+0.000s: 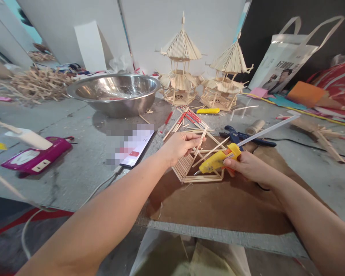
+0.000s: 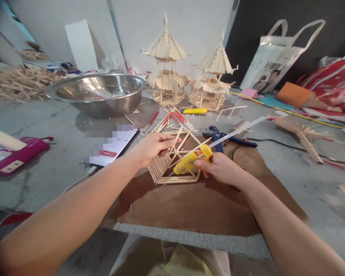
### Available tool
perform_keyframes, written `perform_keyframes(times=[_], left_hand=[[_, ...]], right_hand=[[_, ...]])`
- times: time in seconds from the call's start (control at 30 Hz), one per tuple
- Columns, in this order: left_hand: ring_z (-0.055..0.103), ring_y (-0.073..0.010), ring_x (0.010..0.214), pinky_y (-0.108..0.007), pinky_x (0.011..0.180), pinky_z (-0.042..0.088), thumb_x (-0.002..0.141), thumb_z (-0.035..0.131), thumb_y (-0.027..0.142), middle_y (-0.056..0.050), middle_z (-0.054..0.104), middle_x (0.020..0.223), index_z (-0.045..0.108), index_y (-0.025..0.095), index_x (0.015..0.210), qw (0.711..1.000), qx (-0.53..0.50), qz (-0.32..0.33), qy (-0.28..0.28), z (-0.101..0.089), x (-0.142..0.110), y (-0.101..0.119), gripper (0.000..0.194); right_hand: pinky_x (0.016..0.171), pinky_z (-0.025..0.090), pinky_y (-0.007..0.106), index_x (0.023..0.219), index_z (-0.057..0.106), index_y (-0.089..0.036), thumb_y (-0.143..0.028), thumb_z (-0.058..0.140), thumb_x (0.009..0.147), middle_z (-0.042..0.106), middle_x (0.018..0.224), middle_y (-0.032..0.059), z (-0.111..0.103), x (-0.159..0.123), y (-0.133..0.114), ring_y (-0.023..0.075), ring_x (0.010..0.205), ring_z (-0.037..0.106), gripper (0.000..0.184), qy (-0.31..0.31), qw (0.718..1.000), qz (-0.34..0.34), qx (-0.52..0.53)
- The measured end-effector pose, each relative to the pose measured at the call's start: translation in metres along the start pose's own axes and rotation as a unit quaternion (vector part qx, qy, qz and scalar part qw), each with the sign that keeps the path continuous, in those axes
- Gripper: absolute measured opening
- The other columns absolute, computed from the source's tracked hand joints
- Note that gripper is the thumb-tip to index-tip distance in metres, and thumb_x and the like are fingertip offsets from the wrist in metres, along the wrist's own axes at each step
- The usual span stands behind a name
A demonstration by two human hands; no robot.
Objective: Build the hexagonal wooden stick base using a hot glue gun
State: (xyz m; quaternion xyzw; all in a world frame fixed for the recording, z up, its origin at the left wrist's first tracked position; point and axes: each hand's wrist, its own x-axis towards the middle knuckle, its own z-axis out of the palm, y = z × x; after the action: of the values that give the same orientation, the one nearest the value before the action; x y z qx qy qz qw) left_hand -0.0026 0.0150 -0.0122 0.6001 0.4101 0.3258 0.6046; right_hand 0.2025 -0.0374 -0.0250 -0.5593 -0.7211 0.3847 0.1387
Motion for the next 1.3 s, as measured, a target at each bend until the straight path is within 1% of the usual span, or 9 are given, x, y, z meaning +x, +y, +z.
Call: perform_keyframes(times=[0.2, 0.37, 0.67, 0.87, 0.97, 1.13, 1.3], left_hand=[[0.030, -0.0015, 0.039, -0.019, 0.037, 0.017, 0.066, 0.056, 0.027, 0.001, 0.050, 0.058, 0.062, 0.014, 0.089, 1.000, 0.003, 0.001, 0.000, 0.0006, -0.0008, 0.0012, 0.027], [0.029, -0.0017, 0.039, -0.019, 0.037, 0.017, 0.067, 0.056, 0.027, 0.001, 0.049, 0.057, 0.062, 0.013, 0.089, 1.000, 0.005, 0.002, 0.002, 0.0008, -0.0009, 0.0014, 0.027], [0.028, -0.0020, 0.039, -0.019, 0.037, 0.017, 0.066, 0.057, 0.027, 0.001, 0.049, 0.055, 0.063, 0.014, 0.087, 1.000, -0.005, -0.002, -0.003, 0.0015, 0.0000, -0.0005, 0.025], [0.029, -0.0024, 0.040, -0.018, 0.037, 0.018, 0.065, 0.058, 0.028, 0.002, 0.047, 0.053, 0.064, 0.014, 0.083, 1.000, -0.012, -0.009, -0.011, 0.0010, 0.0013, -0.0023, 0.023], [0.029, -0.0024, 0.040, -0.019, 0.037, 0.017, 0.065, 0.059, 0.028, 0.002, 0.047, 0.053, 0.064, 0.014, 0.082, 1.000, -0.009, -0.009, -0.011, 0.0009, 0.0012, -0.0022, 0.023], [0.029, -0.0023, 0.041, -0.019, 0.037, 0.017, 0.064, 0.059, 0.028, 0.001, 0.049, 0.055, 0.064, 0.014, 0.085, 1.000, -0.011, -0.009, -0.012, 0.0011, 0.0004, -0.0015, 0.025], [0.030, -0.0023, 0.041, -0.019, 0.037, 0.016, 0.063, 0.060, 0.028, 0.001, 0.050, 0.056, 0.064, 0.015, 0.085, 1.000, -0.009, -0.012, -0.016, 0.0016, -0.0006, -0.0007, 0.026]], right_hand=[[0.039, 0.027, 0.020, 0.048, 0.046, -0.016, -0.057, 0.035, 0.071, 0.042, 0.042, -0.0025, 0.0003, -0.0004, -0.0017, 0.0056, 0.036, 0.036, 0.048, 0.000, 1.000, 0.005, 0.008], [0.037, 0.026, 0.020, 0.048, 0.046, -0.016, -0.058, 0.035, 0.070, 0.039, 0.039, -0.0029, -0.0017, -0.0009, 0.0008, 0.0058, 0.034, 0.035, 0.049, -0.001, 1.000, 0.022, 0.006], [0.034, 0.025, 0.019, 0.049, 0.048, -0.015, -0.058, 0.039, 0.068, 0.044, 0.041, -0.0017, -0.0025, -0.0019, 0.0032, 0.0047, 0.033, 0.034, 0.048, 0.009, 0.999, 0.035, 0.025], [0.033, 0.024, 0.019, 0.048, 0.046, -0.016, -0.059, 0.041, 0.066, 0.041, 0.039, -0.0029, -0.0036, -0.0030, 0.0029, 0.0047, 0.032, 0.033, 0.047, 0.013, 0.998, 0.056, 0.031], [0.032, 0.024, 0.019, 0.050, 0.046, -0.016, -0.059, 0.042, 0.065, 0.042, 0.041, -0.0029, -0.0047, -0.0045, 0.0012, 0.0044, 0.032, 0.033, 0.046, 0.015, 0.997, 0.065, 0.043], [0.031, 0.025, 0.018, 0.053, 0.047, -0.016, -0.058, 0.044, 0.065, 0.044, 0.044, -0.0026, -0.0071, -0.0059, -0.0002, 0.0039, 0.033, 0.033, 0.043, 0.020, 0.996, 0.067, 0.058], [0.031, 0.027, 0.019, 0.054, 0.047, -0.016, -0.057, 0.043, 0.066, 0.045, 0.045, -0.0018, -0.0085, -0.0053, 0.0009, 0.0044, 0.033, 0.034, 0.043, 0.010, 0.997, 0.057, 0.055]])
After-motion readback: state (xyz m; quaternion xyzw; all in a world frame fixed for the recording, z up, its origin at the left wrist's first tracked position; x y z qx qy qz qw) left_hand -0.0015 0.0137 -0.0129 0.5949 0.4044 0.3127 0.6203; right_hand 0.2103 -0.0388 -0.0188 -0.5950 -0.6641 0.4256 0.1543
